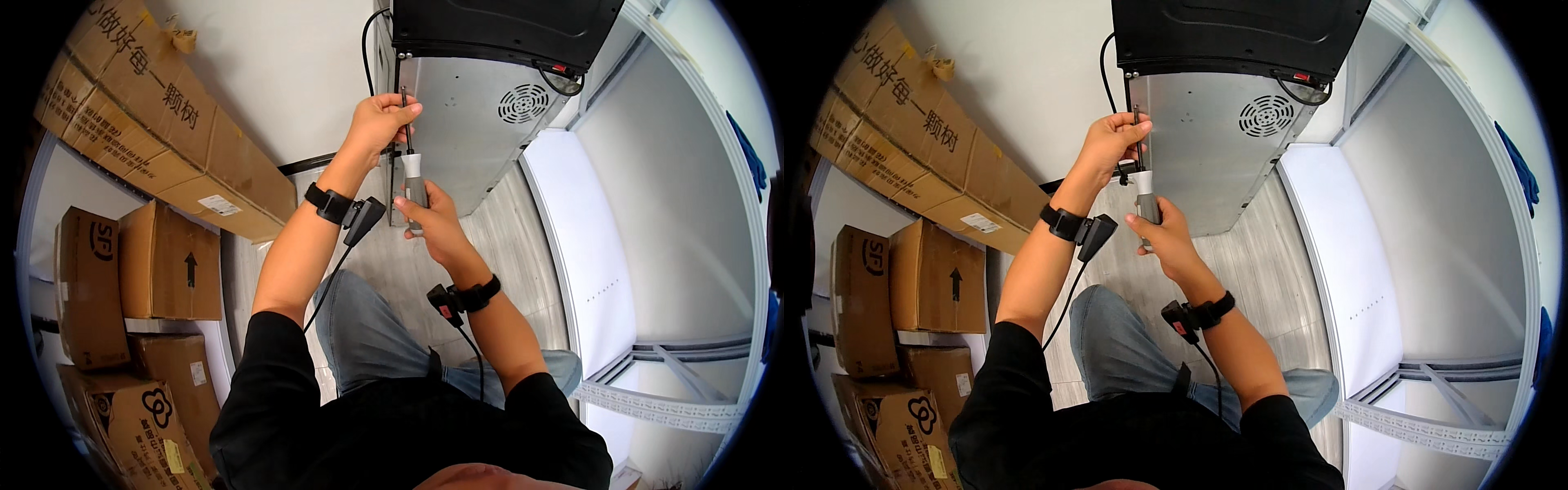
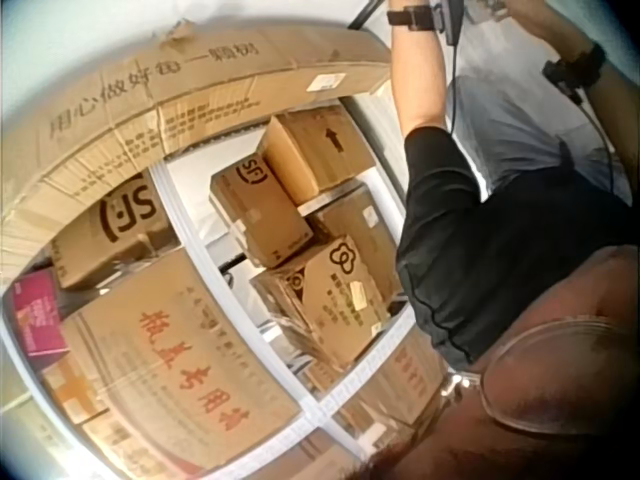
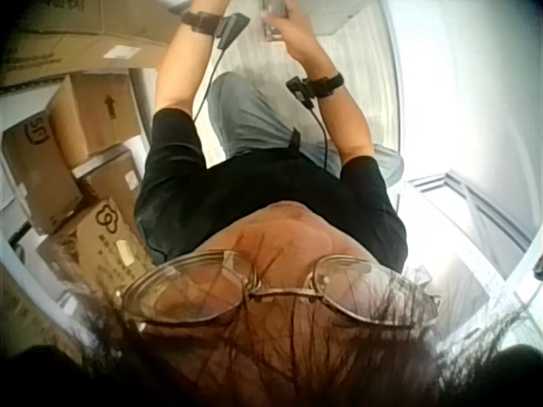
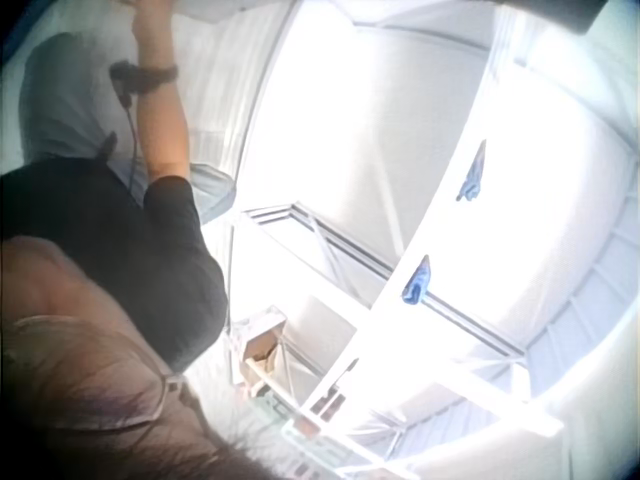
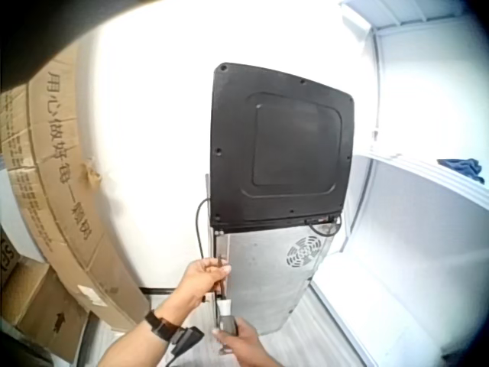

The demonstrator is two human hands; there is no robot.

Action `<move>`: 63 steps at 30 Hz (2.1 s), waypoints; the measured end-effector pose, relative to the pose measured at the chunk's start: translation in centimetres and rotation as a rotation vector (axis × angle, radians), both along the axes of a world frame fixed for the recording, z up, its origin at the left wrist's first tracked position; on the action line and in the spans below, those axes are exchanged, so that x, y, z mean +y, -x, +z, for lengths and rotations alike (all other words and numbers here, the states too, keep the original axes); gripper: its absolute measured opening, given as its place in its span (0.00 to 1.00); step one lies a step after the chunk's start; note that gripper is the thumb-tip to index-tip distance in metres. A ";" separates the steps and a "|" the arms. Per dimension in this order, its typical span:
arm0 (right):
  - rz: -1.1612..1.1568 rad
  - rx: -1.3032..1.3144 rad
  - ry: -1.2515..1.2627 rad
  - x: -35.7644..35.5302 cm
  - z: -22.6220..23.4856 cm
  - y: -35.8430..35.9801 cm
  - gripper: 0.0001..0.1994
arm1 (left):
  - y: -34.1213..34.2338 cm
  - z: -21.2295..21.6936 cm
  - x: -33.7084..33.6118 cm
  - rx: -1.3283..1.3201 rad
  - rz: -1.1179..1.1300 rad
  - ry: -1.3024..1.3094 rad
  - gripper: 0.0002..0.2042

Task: The person uses a screwdriver to fasten screws into the back panel of a wall-mounted appliance. They repeatedly place screws into holes and tighten them, working along the edges and center of the unit's rear casing.

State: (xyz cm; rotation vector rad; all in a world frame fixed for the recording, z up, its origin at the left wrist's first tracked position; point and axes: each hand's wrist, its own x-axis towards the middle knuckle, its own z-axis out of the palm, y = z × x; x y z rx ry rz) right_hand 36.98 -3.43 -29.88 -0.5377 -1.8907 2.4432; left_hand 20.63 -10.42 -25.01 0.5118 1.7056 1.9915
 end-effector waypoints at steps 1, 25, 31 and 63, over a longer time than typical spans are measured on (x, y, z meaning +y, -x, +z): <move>-0.007 0.019 0.008 -0.1 -0.2 0.1 0.21 | 0.0 0.0 0.0 -0.007 0.017 -0.008 0.11; -0.054 0.153 0.128 0.4 -0.3 -1.0 0.21 | -0.6 1.0 1.1 -0.088 0.138 0.029 0.13; -0.063 0.149 0.293 0.3 0.2 -1.8 0.17 | -1.3 1.3 0.9 -0.083 0.133 -0.002 0.12; -0.474 -0.198 -0.095 37.7 -8.6 -30.1 0.13 | -21.4 -18.7 38.7 -0.418 -0.653 0.009 0.07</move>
